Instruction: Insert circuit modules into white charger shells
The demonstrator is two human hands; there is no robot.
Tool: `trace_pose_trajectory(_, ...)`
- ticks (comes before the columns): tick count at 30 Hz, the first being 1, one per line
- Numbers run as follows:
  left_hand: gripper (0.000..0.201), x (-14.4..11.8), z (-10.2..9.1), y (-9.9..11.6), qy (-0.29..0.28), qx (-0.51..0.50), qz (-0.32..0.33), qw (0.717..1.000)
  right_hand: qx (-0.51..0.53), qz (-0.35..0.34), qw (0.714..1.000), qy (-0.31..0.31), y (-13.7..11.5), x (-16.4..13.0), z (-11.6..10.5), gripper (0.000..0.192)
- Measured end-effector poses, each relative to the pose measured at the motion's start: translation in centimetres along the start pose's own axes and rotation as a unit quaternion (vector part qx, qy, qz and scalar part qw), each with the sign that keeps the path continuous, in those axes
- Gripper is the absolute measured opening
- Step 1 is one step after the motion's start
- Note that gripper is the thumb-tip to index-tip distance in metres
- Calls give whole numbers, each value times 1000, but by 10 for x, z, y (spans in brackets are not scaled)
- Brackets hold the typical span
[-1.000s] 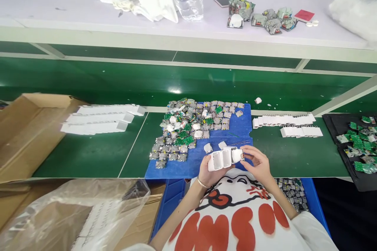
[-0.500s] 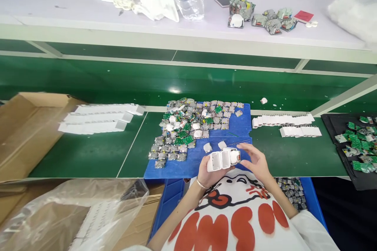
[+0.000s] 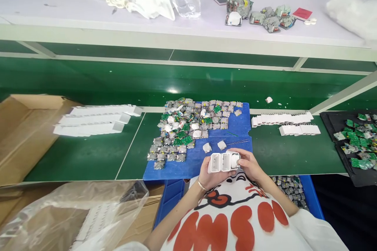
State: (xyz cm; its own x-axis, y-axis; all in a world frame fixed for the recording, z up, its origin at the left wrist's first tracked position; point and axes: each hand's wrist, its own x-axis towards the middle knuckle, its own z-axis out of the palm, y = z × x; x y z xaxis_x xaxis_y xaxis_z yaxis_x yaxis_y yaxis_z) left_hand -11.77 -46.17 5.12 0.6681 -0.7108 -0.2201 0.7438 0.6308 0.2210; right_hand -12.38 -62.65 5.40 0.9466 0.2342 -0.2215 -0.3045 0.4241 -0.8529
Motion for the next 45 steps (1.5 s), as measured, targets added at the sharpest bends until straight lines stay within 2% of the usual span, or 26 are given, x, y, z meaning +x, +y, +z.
trace_pose_trajectory(7, 45, 1, 3, 1, 17, -29, -28, 999, -6, 15, 997, 69, 7, 4, 5, 40)
trace_pose_trajectory(14, 42, -1, 6, 5, 18, -44, -38, 998, -100, -7, 993, 67, 4, 9, 11, 38)
trace_pose_trajectory(18, 38, 3, -2, 5, 36, -51, -42, 997, -146, 1, 988, 57, -3, 13, 4, 37)
trace_pose_trajectory(21, 30, 6, -12, 4, 52, -36, -46, 997, -272, 8, 961, 54, -4, 12, -10, 43)
trace_pose_trajectory(23, 29, 8, -15, 4, 84, -23, -65, 994, -329, 23, 943, 53, -2, 10, -23, 45)
trace_pose_trajectory(27, 41, 13, -9, 6, 142, -17, -113, 983, -339, 25, 938, 66, 0, 9, -58, 43)
trace_pose_trajectory(30, 47, 17, 0, 9, 167, -13, -113, 979, -379, 2, 918, 117, -9, 21, -96, 43)
trace_pose_trajectory(33, 52, 18, 5, 12, 202, -1, -98, 974, -445, -37, 866, 225, -24, 43, -141, 38)
trace_pose_trajectory(37, 45, 15, 6, 14, 255, 32, -96, 962, -549, -79, 757, 346, -33, 66, -186, 32)
trace_pose_trajectory(40, 29, 10, 5, 16, 264, 50, -68, 961, -620, -86, 675, 390, -26, 73, -198, 30)
trace_pose_trajectory(45, 15, 1, -2, 20, 287, 51, -51, 955, -688, -53, 550, 471, -15, 79, -201, 40)
